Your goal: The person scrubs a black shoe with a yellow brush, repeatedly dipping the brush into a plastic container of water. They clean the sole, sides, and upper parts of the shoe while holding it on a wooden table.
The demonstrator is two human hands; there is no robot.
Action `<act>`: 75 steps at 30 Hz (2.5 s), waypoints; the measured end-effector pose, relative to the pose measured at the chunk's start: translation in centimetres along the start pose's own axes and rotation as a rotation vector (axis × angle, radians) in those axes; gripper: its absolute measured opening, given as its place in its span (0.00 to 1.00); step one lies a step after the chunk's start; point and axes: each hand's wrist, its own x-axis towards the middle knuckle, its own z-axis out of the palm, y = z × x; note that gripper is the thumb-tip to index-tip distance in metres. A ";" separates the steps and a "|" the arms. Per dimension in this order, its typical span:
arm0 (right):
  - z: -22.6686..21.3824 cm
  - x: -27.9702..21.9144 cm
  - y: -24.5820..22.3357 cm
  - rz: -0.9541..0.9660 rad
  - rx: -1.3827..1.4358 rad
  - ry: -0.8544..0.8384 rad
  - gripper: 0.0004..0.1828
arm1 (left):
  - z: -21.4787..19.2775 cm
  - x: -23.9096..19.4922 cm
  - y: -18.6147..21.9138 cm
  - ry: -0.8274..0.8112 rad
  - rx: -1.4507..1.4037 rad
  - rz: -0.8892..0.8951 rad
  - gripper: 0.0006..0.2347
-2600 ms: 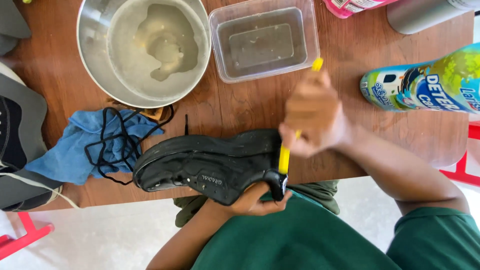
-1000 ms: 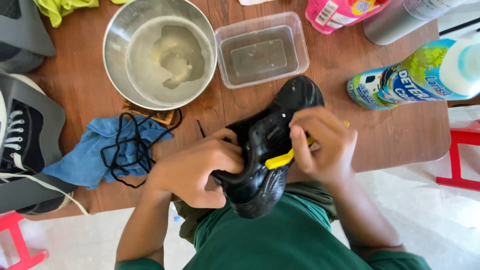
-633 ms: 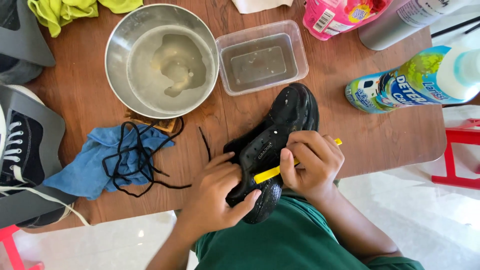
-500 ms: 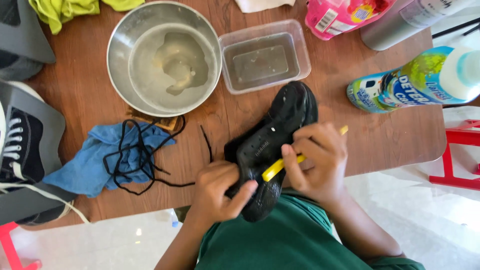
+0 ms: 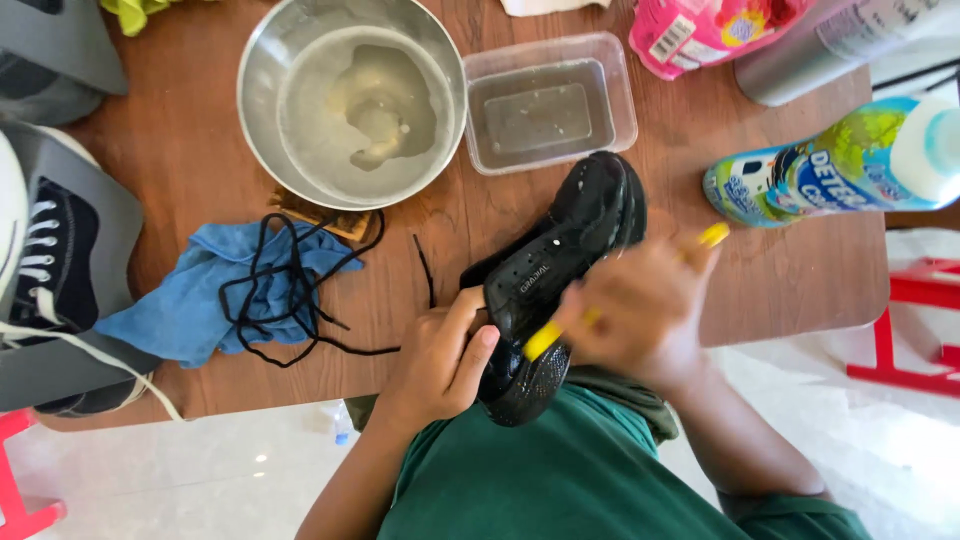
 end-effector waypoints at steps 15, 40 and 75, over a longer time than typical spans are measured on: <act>0.1 0.5 0.6 0.179 -0.047 0.024 0.12 | -0.1 0.4 2.0 -0.094 0.015 -0.060 0.17; 0.3 1.7 1.2 0.035 0.039 -0.111 0.18 | 2.5 -2.2 -2.1 0.015 0.103 -0.087 0.61; -0.3 3.0 2.9 0.080 -0.033 -0.153 0.18 | 1.8 -1.1 1.9 -0.121 0.232 0.024 0.59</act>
